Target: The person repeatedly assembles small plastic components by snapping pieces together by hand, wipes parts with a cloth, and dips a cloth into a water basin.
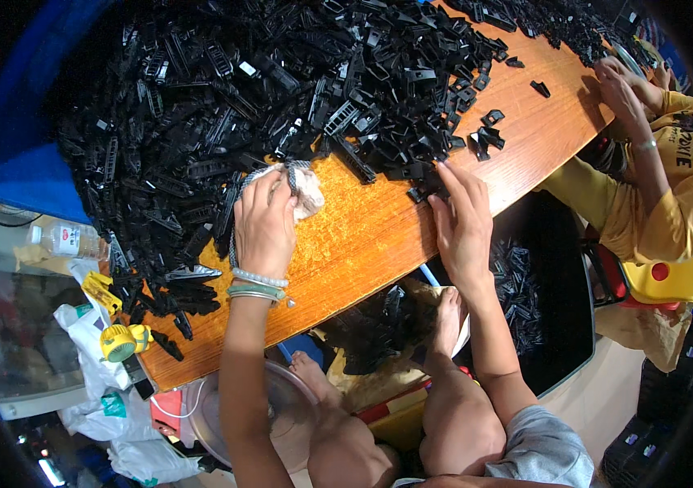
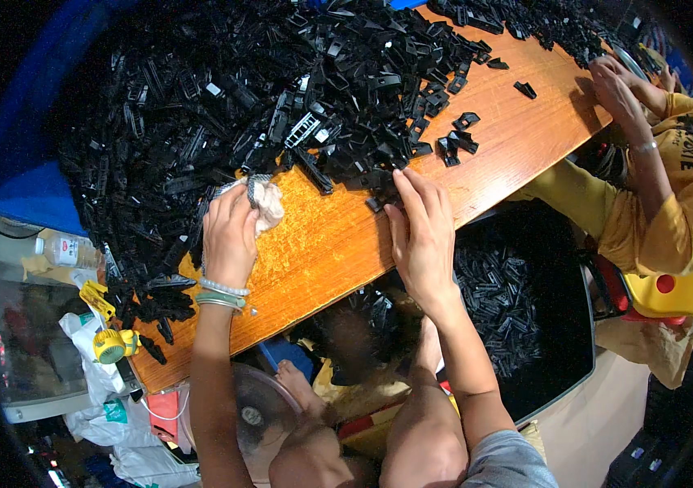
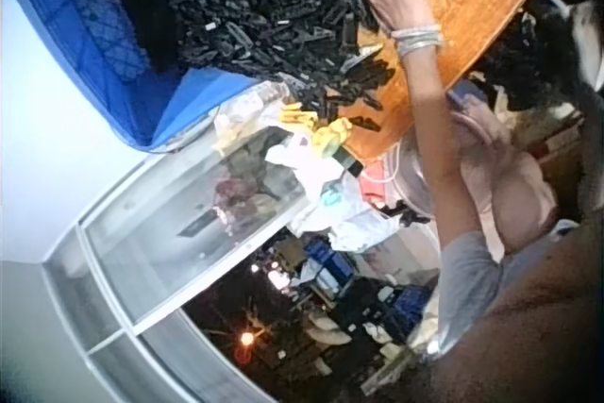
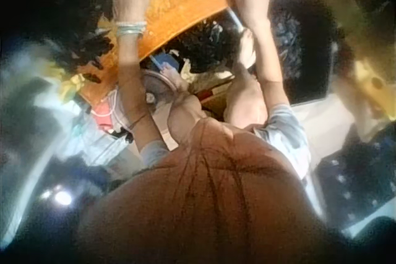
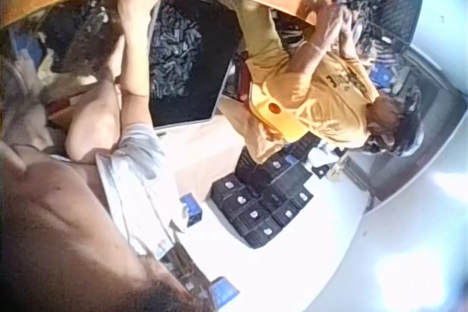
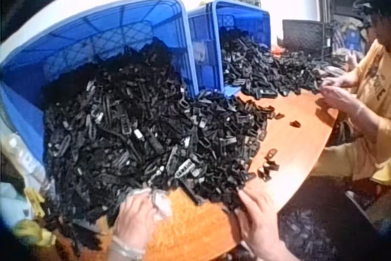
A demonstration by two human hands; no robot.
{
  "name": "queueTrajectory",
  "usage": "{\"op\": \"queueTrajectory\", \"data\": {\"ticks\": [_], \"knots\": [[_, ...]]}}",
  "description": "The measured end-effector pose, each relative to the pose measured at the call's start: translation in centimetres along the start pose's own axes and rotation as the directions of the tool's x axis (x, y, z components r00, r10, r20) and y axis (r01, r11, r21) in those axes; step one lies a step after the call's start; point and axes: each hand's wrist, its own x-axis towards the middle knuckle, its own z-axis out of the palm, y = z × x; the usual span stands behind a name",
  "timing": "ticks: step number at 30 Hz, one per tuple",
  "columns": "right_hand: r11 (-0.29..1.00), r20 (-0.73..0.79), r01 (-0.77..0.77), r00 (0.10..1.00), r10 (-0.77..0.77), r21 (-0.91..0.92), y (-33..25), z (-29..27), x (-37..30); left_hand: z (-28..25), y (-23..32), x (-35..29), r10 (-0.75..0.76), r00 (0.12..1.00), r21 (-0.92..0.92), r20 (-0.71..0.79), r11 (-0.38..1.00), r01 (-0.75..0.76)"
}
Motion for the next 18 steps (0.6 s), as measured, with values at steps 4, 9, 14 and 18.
{"op": "queueTrajectory", "data": {"ticks": [4,9,14,18], "knots": [[0.995,-0.109,0.03,0.993,-0.041,-0.096,0.4,-0.2,-0.7,-1.2,3.4,1.0,-0.023,0.994,0.011,-0.102,1.0,0.025],[0.989,-0.072,0.046,0.996,-0.056,-0.139,-0.5,-0.3,-0.5,0.9,7.8,4.0,0.145,0.989,-0.163,-0.017,0.976,-0.146],[0.993,0.048,-0.059,0.997,0.054,0.104,-0.6,0.2,-0.4,1.8,7.1,3.4,-0.024,1.0,-0.21,0.008,0.977,0.025],[0.996,-0.015,0.091,0.996,-0.092,-0.023,-1.9,0.0,0.4,0.0,6.6,0.1,-0.225,0.973,-0.583,-0.061,0.799,0.148]]}}
